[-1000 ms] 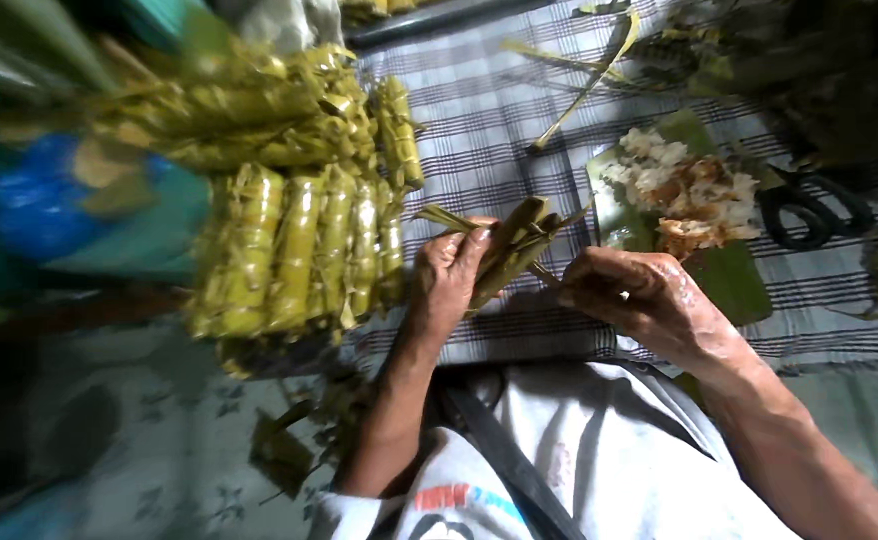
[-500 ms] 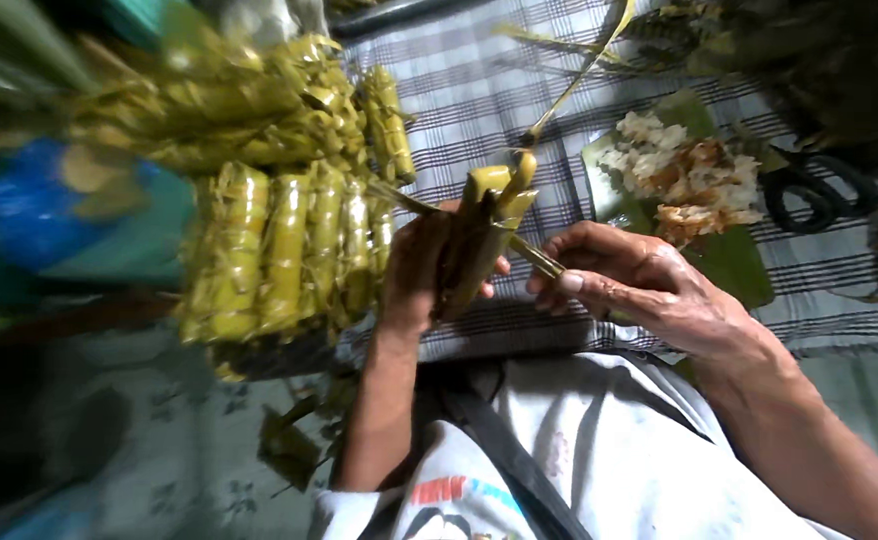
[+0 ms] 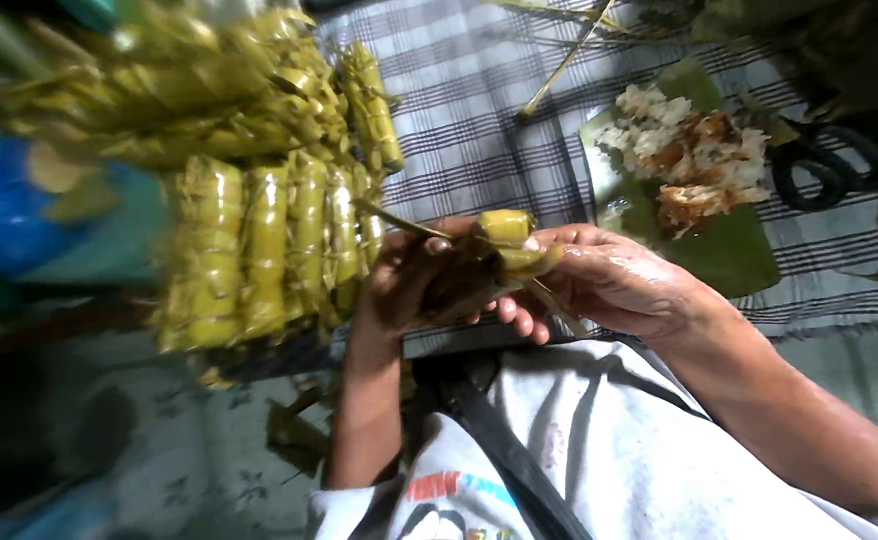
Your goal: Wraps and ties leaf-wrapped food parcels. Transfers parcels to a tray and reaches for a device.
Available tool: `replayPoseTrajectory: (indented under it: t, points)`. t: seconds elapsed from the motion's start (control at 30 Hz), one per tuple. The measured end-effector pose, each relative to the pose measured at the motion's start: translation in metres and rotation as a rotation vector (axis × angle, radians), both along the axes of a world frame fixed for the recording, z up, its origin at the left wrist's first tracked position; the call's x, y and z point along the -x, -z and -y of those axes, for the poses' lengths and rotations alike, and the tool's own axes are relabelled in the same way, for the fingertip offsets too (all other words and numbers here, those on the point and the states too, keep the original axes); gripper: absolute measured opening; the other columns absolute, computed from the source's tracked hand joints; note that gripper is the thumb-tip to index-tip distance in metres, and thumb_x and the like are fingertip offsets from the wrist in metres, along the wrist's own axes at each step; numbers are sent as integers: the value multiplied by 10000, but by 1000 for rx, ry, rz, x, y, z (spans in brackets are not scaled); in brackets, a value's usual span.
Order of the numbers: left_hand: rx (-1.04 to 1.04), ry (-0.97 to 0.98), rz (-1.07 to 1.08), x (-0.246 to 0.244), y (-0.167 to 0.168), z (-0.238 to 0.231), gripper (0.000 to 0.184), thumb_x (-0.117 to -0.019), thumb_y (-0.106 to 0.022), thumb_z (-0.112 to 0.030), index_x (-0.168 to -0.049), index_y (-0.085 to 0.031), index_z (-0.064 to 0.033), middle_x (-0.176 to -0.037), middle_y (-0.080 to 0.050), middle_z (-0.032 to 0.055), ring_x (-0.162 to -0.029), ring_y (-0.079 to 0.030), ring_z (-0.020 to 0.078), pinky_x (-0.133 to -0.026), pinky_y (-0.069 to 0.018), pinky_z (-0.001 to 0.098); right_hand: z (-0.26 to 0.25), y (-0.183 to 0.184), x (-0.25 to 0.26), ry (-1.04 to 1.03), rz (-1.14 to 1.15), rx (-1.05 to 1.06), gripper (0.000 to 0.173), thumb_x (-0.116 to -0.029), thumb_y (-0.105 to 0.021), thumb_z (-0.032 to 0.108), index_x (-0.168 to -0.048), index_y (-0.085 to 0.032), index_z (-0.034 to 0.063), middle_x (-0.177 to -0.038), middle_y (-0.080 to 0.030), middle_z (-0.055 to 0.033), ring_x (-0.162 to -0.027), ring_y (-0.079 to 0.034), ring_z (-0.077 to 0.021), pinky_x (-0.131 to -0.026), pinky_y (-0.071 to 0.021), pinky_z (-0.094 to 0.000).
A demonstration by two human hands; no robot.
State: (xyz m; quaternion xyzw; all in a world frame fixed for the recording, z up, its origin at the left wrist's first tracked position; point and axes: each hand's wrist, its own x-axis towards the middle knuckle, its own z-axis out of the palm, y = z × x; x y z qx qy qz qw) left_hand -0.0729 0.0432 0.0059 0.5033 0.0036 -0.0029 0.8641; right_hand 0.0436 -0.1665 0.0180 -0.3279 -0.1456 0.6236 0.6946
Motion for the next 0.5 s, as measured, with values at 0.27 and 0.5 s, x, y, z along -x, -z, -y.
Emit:
replayPoseTrajectory:
  t: [0.27, 0.5]
  points:
    - [-103, -56, 84, -1, -6, -2, 270, -1047, -571, -309, -1179, -734, -139, -1018, -756, 3, -730, -717, 58, -587, -615, 226, 2, -6, 1, 49, -40, 59, 191, -1021, -534, 58, -941, -707, 45, -692, -647, -31, -512, -553, 7, -465, -455, -110]
    - [92, 45, -30, 2, -2, 4, 526, -1032, -556, -442, -1415, -565, -81, -998, -739, 72, -702, -729, 128, -574, -636, 278, 2, -1, 8, 302, 356, 23, 99, -878, -702, -35, -917, -681, 53, -805, -662, -30, -684, -618, -42, -623, -540, -166]
